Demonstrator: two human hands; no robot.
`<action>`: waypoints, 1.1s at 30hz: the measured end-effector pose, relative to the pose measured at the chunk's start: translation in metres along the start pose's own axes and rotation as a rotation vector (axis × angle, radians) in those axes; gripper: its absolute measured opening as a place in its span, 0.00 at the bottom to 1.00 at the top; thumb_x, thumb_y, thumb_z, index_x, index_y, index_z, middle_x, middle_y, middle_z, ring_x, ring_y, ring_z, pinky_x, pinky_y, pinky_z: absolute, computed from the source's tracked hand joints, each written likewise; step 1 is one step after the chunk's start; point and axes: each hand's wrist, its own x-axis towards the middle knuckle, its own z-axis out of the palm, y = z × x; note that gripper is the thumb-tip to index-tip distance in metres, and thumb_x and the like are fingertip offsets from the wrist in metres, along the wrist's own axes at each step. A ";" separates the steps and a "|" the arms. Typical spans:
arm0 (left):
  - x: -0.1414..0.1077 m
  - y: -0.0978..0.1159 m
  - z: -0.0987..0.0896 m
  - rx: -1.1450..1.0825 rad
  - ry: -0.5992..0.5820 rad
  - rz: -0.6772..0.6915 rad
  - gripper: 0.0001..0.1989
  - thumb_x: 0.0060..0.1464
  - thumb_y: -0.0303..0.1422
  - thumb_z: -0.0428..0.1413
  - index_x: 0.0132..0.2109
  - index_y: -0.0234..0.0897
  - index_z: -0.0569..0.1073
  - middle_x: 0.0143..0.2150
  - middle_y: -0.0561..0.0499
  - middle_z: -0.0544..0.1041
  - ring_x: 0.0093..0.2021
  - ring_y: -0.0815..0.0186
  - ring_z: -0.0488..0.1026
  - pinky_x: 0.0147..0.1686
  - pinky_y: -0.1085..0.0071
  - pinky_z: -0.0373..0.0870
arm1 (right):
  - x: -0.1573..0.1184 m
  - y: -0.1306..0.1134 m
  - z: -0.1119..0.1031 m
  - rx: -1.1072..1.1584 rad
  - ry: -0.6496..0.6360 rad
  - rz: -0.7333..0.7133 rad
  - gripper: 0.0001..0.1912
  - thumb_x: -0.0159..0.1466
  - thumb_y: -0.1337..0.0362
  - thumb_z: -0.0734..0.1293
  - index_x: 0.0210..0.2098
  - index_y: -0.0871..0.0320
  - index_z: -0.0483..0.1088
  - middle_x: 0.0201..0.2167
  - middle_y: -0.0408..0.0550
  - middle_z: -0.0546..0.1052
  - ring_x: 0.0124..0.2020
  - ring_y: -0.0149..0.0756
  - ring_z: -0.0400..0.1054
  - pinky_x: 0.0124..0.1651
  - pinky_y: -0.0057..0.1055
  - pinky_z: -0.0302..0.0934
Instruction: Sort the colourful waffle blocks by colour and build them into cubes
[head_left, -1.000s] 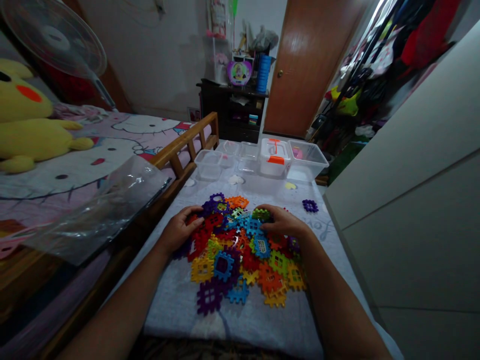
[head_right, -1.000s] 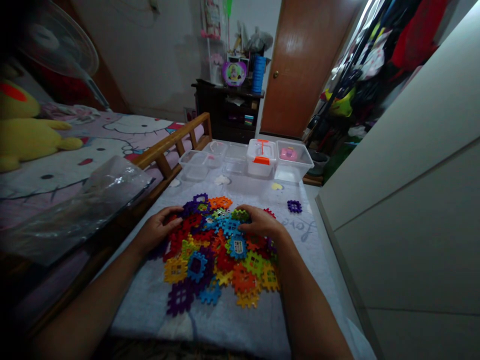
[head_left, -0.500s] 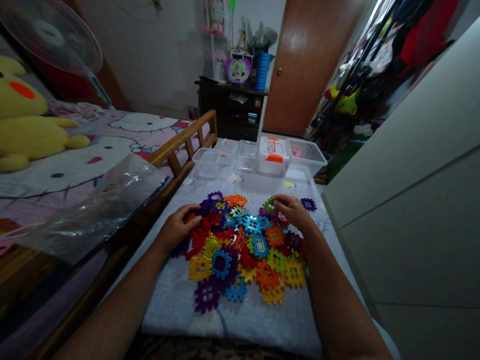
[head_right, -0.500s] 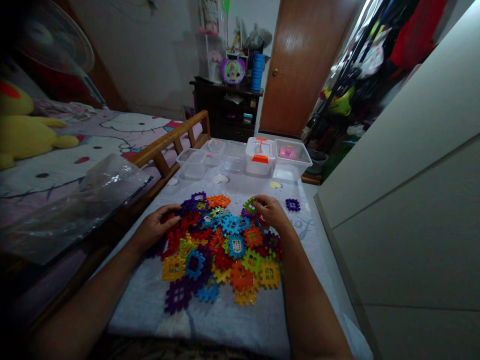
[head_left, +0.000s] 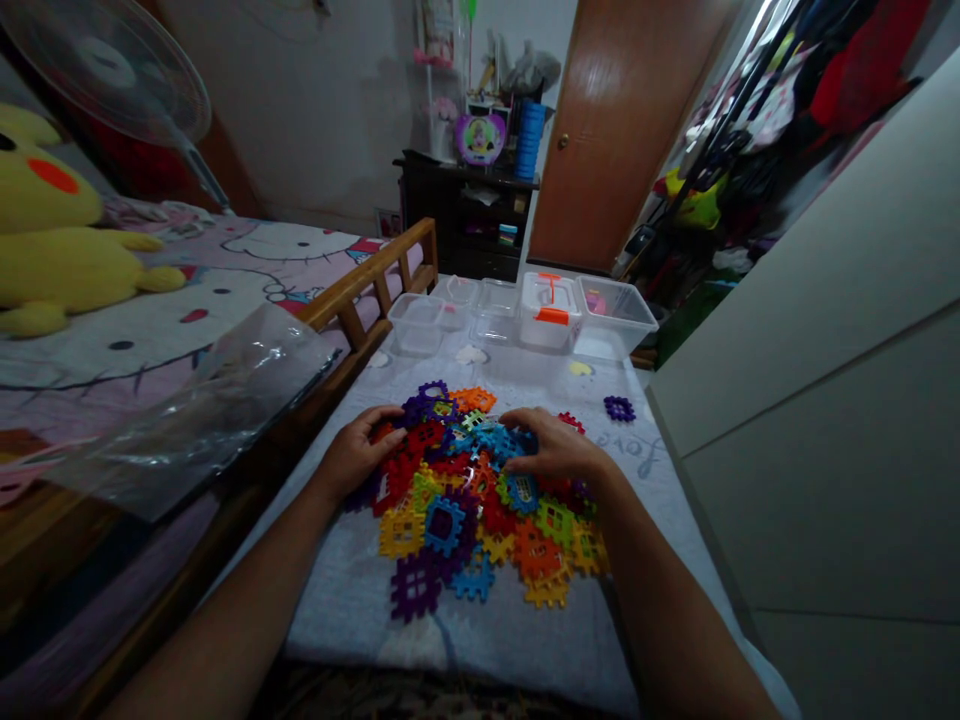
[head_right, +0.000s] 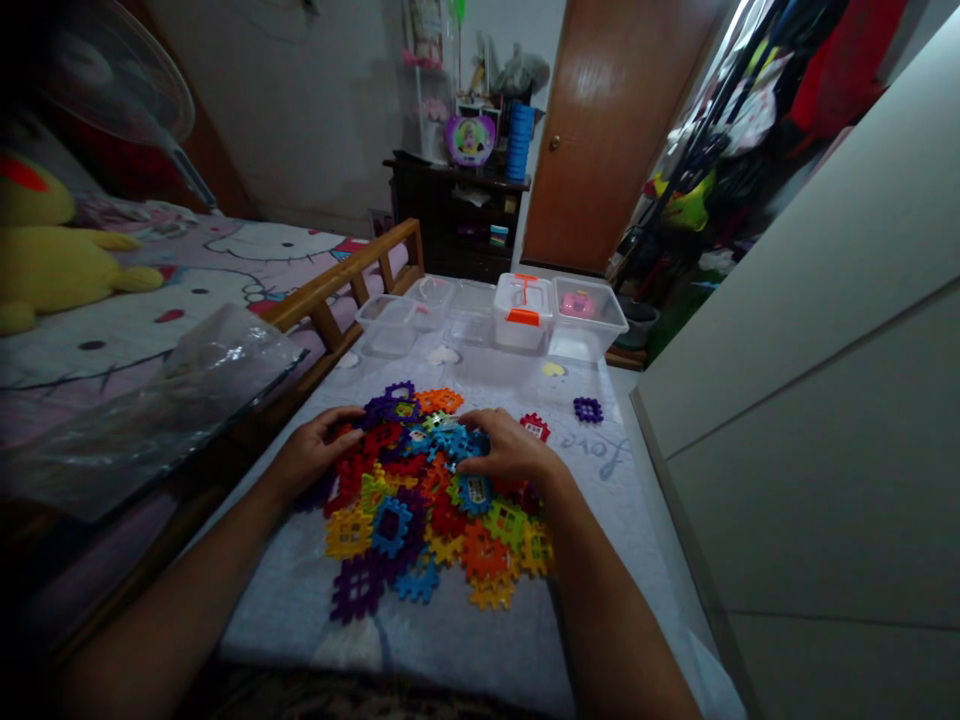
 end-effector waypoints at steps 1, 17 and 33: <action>0.000 0.000 0.000 0.002 -0.001 0.004 0.28 0.51 0.52 0.57 0.51 0.37 0.76 0.54 0.44 0.77 0.55 0.52 0.74 0.60 0.58 0.65 | 0.000 -0.001 0.002 -0.020 -0.007 -0.001 0.32 0.54 0.57 0.77 0.56 0.56 0.71 0.53 0.54 0.75 0.54 0.46 0.68 0.58 0.45 0.61; -0.001 0.000 0.000 0.011 0.001 0.030 0.27 0.52 0.51 0.57 0.51 0.38 0.76 0.53 0.45 0.79 0.53 0.52 0.75 0.59 0.58 0.67 | 0.010 -0.004 0.012 0.086 0.103 -0.059 0.28 0.57 0.60 0.70 0.56 0.56 0.67 0.54 0.53 0.70 0.54 0.45 0.65 0.59 0.45 0.60; -0.001 0.003 0.000 0.023 0.012 0.022 0.26 0.51 0.51 0.57 0.50 0.38 0.76 0.52 0.45 0.79 0.52 0.52 0.75 0.58 0.58 0.67 | 0.013 -0.009 0.018 -0.116 0.017 -0.114 0.32 0.63 0.62 0.68 0.65 0.50 0.62 0.60 0.52 0.70 0.62 0.47 0.60 0.66 0.51 0.52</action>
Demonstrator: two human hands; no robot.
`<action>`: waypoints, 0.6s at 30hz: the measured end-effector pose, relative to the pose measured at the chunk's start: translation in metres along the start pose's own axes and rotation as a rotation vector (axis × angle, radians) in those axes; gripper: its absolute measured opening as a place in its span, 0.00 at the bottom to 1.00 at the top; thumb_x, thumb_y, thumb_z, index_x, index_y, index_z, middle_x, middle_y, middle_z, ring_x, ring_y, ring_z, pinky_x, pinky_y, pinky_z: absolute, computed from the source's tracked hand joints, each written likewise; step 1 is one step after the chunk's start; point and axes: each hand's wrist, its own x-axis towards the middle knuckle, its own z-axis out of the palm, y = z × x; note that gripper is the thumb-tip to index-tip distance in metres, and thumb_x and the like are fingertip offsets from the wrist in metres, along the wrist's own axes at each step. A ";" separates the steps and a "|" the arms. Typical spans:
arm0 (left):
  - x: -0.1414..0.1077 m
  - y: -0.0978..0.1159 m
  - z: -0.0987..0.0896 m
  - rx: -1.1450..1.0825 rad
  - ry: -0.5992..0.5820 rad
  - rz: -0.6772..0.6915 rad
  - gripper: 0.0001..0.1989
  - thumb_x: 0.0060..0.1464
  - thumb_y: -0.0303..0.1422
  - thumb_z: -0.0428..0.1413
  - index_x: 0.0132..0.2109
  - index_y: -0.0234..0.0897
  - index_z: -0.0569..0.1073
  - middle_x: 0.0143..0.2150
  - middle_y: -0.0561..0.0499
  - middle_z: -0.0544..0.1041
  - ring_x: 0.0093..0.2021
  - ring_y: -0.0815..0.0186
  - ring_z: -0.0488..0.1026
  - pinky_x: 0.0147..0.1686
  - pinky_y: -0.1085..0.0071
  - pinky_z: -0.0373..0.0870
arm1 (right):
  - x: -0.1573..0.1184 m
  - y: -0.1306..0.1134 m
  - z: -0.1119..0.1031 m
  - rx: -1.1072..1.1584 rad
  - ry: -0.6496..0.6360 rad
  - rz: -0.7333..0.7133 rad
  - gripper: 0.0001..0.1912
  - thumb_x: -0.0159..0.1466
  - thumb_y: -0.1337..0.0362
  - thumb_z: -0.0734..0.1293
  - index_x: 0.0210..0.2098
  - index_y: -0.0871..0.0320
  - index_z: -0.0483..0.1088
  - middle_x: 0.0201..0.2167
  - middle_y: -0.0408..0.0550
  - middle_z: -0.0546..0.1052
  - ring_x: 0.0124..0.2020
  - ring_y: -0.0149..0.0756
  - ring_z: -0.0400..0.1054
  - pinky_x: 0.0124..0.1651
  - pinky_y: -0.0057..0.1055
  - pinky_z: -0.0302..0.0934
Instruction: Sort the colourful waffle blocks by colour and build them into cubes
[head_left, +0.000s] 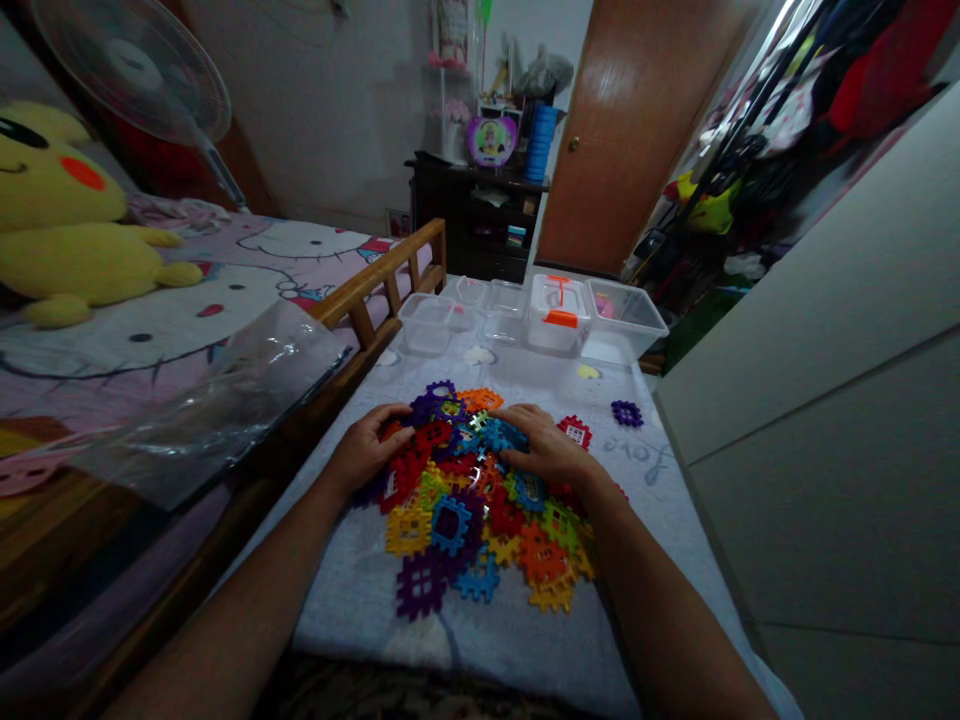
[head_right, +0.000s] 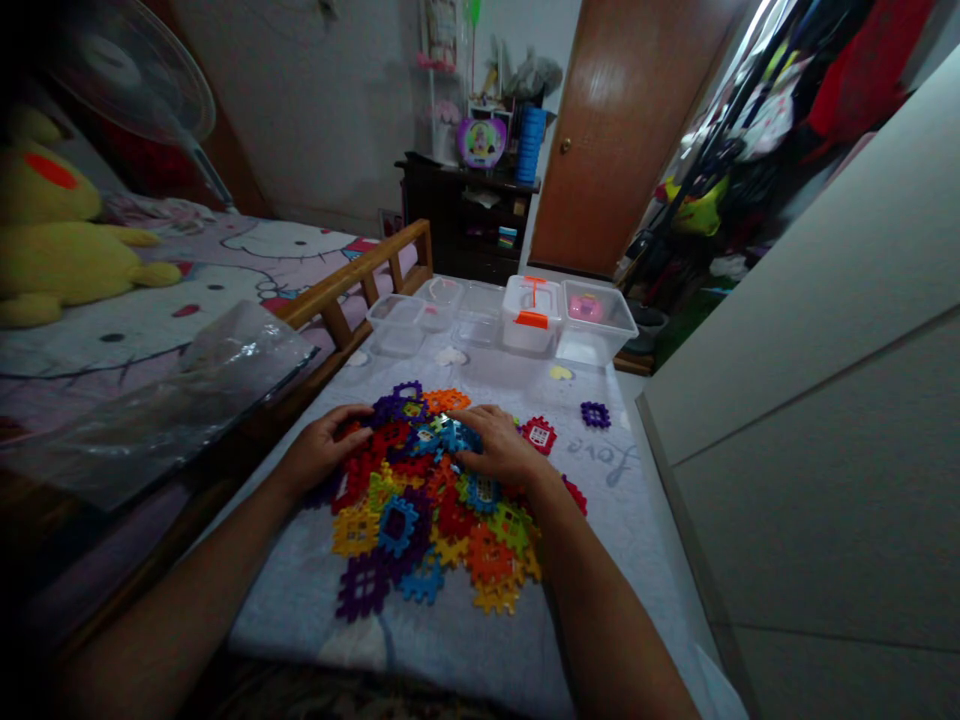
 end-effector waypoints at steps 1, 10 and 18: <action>0.000 0.000 0.000 0.002 0.003 -0.002 0.26 0.51 0.51 0.57 0.50 0.38 0.76 0.52 0.45 0.79 0.52 0.52 0.75 0.58 0.58 0.68 | 0.000 -0.001 0.000 -0.002 -0.013 0.009 0.32 0.63 0.62 0.68 0.66 0.50 0.61 0.60 0.53 0.70 0.62 0.47 0.60 0.66 0.52 0.53; 0.001 -0.001 0.000 -0.004 -0.023 -0.006 0.27 0.52 0.51 0.56 0.51 0.37 0.75 0.53 0.44 0.78 0.54 0.52 0.74 0.60 0.58 0.66 | 0.002 0.001 0.001 0.005 -0.018 0.049 0.33 0.60 0.66 0.69 0.64 0.53 0.63 0.60 0.54 0.70 0.63 0.48 0.61 0.66 0.50 0.53; 0.000 -0.002 -0.001 0.000 -0.029 -0.012 0.28 0.52 0.52 0.56 0.52 0.38 0.75 0.54 0.44 0.78 0.54 0.52 0.74 0.60 0.58 0.65 | 0.002 0.007 -0.003 -0.002 0.086 0.066 0.34 0.58 0.61 0.71 0.63 0.56 0.63 0.58 0.56 0.70 0.59 0.48 0.63 0.63 0.48 0.57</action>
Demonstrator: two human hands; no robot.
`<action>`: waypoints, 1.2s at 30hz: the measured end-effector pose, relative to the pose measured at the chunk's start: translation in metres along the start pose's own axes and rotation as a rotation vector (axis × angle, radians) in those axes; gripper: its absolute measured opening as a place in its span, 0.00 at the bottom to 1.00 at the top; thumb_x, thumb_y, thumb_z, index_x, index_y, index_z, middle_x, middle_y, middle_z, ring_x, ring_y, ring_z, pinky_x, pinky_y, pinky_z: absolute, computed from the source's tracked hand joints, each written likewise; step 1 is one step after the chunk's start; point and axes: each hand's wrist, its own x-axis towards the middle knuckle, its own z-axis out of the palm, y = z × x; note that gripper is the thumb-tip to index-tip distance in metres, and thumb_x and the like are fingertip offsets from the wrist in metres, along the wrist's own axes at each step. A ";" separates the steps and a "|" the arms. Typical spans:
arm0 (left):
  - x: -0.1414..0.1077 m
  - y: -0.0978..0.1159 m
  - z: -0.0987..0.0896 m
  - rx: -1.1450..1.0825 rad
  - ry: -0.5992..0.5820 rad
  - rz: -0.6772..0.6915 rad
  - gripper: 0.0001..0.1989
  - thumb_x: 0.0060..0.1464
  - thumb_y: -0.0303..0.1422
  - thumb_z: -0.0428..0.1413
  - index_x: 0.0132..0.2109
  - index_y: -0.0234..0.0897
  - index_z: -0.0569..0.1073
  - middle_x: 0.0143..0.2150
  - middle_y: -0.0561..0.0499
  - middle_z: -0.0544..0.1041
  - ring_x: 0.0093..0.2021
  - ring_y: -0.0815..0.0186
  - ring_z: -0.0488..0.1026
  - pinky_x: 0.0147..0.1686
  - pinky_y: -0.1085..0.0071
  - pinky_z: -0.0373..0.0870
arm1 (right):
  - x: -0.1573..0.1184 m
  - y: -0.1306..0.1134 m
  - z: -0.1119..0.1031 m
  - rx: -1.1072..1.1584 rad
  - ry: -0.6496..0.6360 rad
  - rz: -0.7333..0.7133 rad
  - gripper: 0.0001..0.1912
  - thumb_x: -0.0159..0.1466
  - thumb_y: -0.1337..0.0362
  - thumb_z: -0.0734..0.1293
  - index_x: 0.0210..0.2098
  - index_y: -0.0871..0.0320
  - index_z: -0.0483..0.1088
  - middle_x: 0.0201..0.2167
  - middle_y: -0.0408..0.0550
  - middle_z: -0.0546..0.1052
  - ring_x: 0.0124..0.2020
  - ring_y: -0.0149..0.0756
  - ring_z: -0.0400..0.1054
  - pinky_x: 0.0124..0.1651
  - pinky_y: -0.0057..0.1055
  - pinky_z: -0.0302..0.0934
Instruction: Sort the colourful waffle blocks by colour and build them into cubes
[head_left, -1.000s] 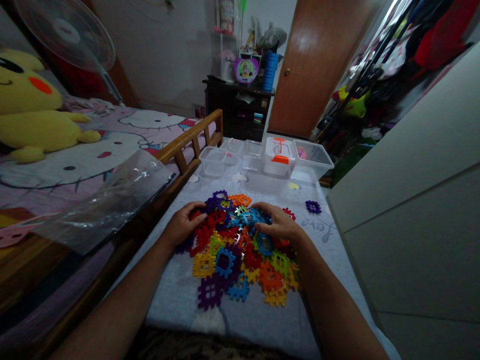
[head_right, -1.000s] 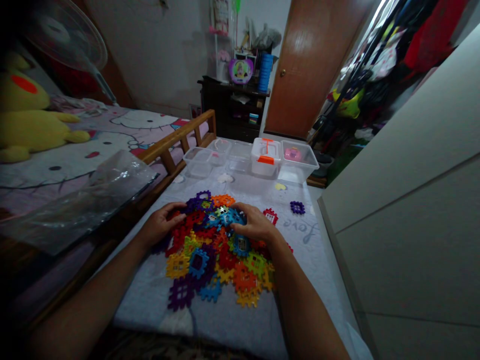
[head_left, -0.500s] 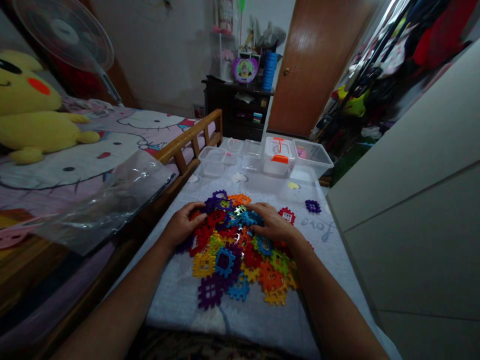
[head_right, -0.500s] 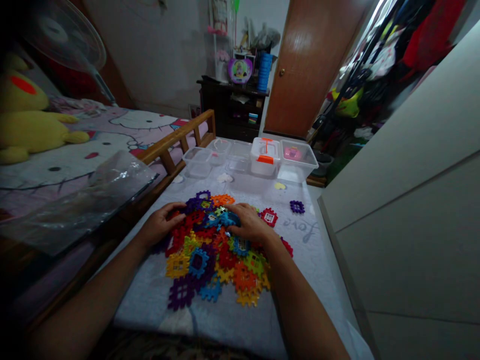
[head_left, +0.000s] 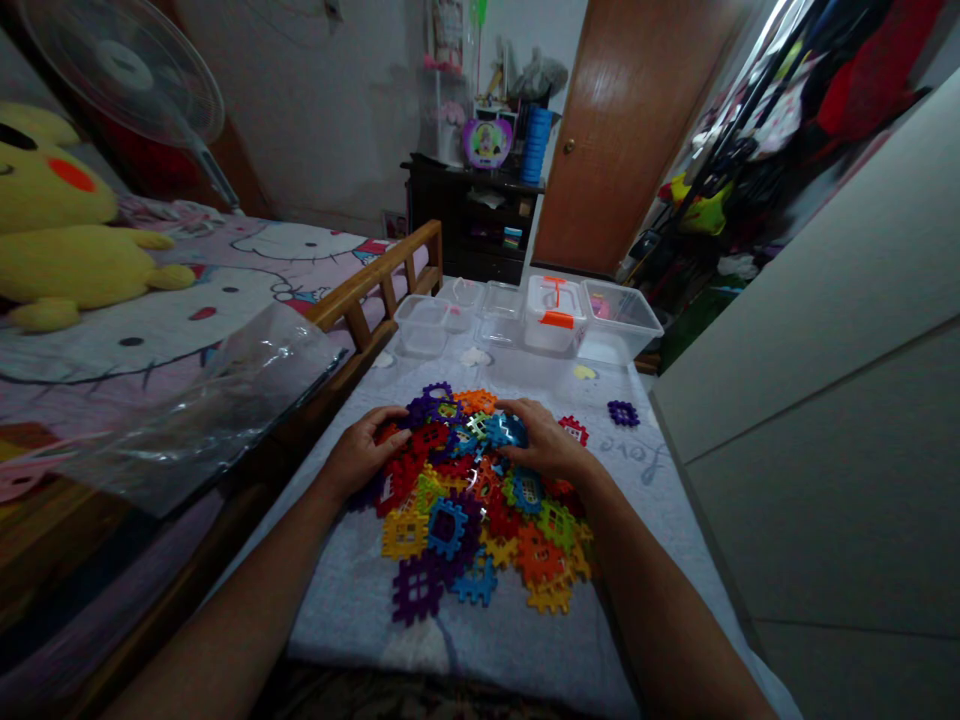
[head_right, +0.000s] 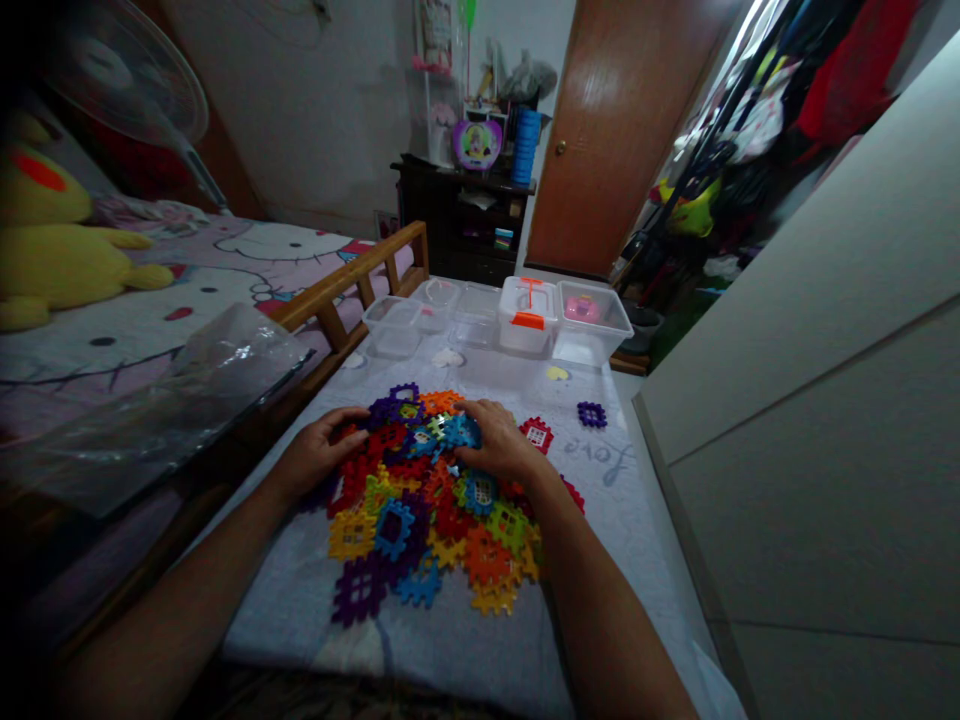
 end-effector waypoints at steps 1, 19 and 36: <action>0.000 0.000 0.000 0.001 0.003 0.000 0.28 0.51 0.53 0.56 0.52 0.38 0.75 0.54 0.44 0.77 0.55 0.52 0.74 0.60 0.58 0.65 | -0.002 0.005 -0.006 -0.004 0.055 0.022 0.33 0.59 0.61 0.71 0.63 0.56 0.63 0.57 0.56 0.70 0.59 0.47 0.64 0.63 0.47 0.57; 0.001 -0.001 -0.001 0.023 0.013 -0.012 0.29 0.50 0.55 0.56 0.50 0.39 0.76 0.53 0.44 0.78 0.53 0.51 0.75 0.58 0.59 0.67 | -0.033 0.102 -0.037 -0.442 0.210 0.613 0.36 0.58 0.67 0.68 0.65 0.62 0.62 0.62 0.60 0.70 0.60 0.57 0.63 0.60 0.48 0.57; 0.001 -0.004 -0.001 0.028 0.023 0.000 0.28 0.50 0.56 0.57 0.50 0.40 0.77 0.52 0.45 0.79 0.52 0.52 0.76 0.56 0.59 0.70 | -0.027 0.110 -0.056 -0.396 0.108 0.493 0.37 0.54 0.71 0.71 0.63 0.55 0.65 0.56 0.53 0.76 0.56 0.51 0.67 0.58 0.42 0.61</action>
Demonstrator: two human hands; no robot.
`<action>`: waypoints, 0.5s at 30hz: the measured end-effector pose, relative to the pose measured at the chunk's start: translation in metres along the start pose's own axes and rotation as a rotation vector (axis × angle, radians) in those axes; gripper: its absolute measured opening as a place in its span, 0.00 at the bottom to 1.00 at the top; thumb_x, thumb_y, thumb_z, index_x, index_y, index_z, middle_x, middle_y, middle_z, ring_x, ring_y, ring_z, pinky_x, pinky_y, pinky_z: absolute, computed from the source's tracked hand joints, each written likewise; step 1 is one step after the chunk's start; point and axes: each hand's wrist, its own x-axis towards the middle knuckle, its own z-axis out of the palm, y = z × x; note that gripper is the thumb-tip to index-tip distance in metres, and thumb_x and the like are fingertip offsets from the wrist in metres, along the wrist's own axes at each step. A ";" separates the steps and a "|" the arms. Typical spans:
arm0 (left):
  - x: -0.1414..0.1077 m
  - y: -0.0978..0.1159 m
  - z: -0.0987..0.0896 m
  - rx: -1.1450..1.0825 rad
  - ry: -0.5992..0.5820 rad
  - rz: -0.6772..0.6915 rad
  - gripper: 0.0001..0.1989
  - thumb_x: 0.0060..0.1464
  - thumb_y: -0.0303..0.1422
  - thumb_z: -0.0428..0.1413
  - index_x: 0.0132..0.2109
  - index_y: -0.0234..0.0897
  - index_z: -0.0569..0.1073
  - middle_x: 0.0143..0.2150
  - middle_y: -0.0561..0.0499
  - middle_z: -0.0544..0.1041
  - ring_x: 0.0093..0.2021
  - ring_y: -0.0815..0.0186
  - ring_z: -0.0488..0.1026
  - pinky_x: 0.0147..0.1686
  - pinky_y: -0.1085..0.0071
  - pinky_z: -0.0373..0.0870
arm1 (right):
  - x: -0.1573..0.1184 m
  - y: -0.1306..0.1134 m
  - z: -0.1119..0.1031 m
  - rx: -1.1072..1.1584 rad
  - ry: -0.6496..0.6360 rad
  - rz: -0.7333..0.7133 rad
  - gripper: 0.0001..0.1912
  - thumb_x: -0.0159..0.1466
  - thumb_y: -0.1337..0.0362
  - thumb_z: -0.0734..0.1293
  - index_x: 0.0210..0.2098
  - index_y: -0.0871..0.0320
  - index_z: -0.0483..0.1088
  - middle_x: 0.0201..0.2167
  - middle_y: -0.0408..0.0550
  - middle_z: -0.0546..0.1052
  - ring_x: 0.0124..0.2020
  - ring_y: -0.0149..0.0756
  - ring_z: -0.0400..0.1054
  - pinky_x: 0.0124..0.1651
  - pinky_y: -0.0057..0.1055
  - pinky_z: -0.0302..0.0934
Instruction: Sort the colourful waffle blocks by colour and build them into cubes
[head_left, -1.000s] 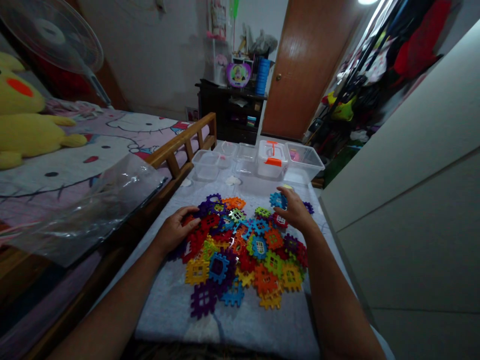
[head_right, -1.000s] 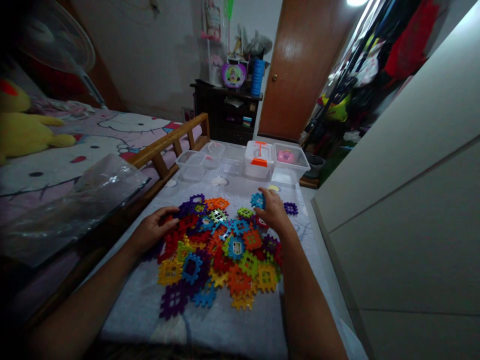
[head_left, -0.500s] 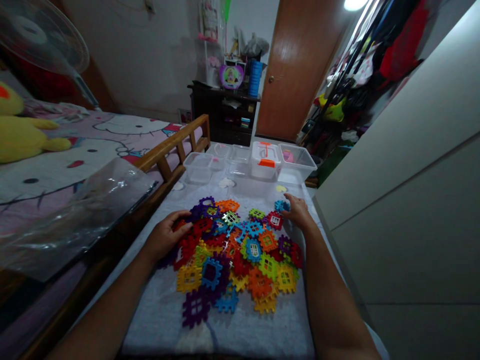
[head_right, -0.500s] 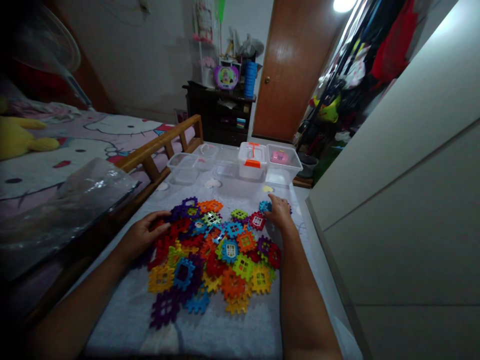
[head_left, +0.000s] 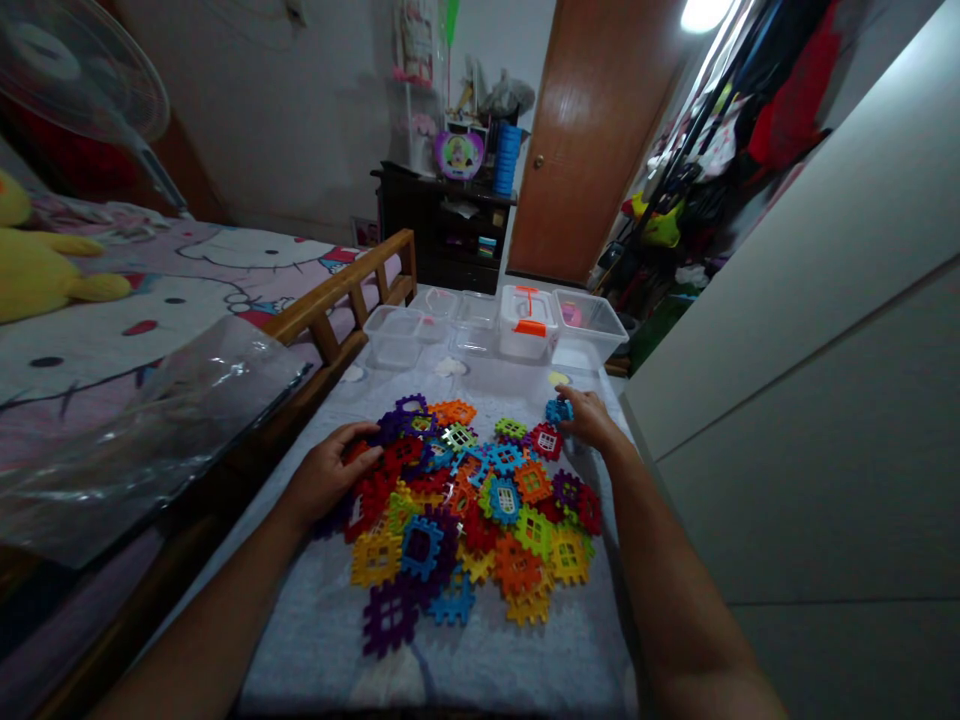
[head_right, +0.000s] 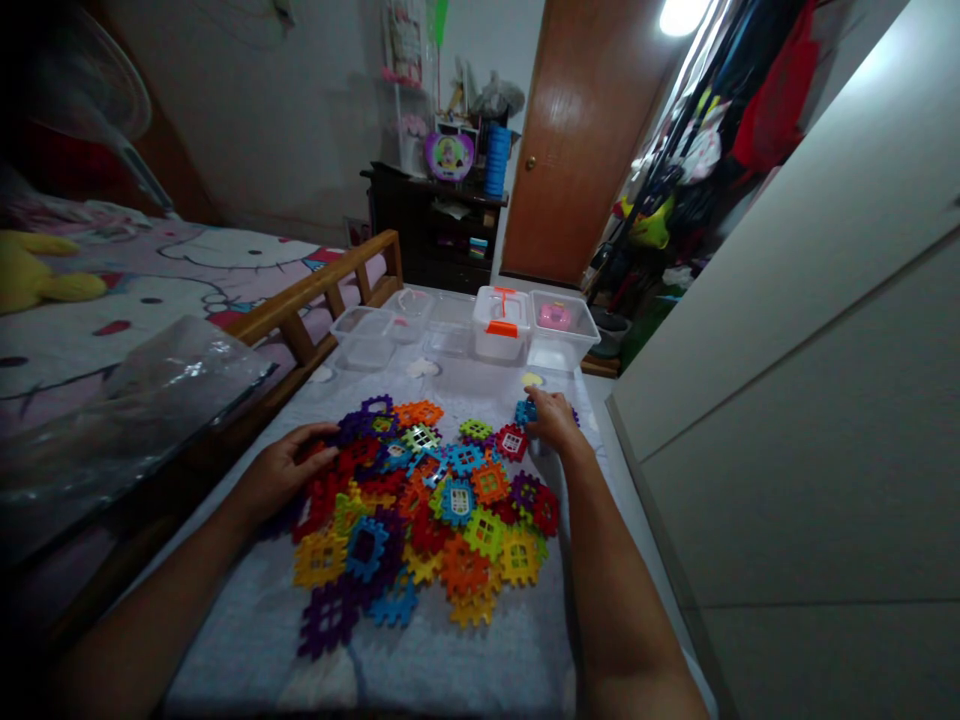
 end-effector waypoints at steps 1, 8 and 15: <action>0.000 0.000 0.000 -0.001 -0.003 -0.004 0.28 0.50 0.55 0.57 0.50 0.40 0.77 0.52 0.45 0.79 0.52 0.52 0.76 0.56 0.59 0.70 | 0.000 -0.001 0.001 -0.010 -0.017 0.004 0.37 0.54 0.71 0.71 0.63 0.55 0.65 0.56 0.54 0.76 0.56 0.51 0.67 0.58 0.42 0.61; 0.001 0.000 0.000 -0.014 -0.003 -0.006 0.29 0.49 0.56 0.57 0.49 0.40 0.77 0.52 0.45 0.79 0.51 0.51 0.76 0.58 0.57 0.68 | -0.001 0.014 -0.008 0.118 0.026 -0.035 0.38 0.55 0.70 0.72 0.64 0.58 0.63 0.62 0.57 0.71 0.60 0.50 0.65 0.62 0.45 0.59; 0.002 -0.003 0.001 -0.038 -0.007 -0.021 0.29 0.48 0.56 0.58 0.50 0.40 0.76 0.53 0.44 0.79 0.54 0.51 0.75 0.59 0.57 0.67 | 0.000 0.028 -0.027 0.264 0.160 0.006 0.27 0.60 0.68 0.67 0.60 0.57 0.67 0.53 0.55 0.77 0.52 0.45 0.72 0.55 0.42 0.65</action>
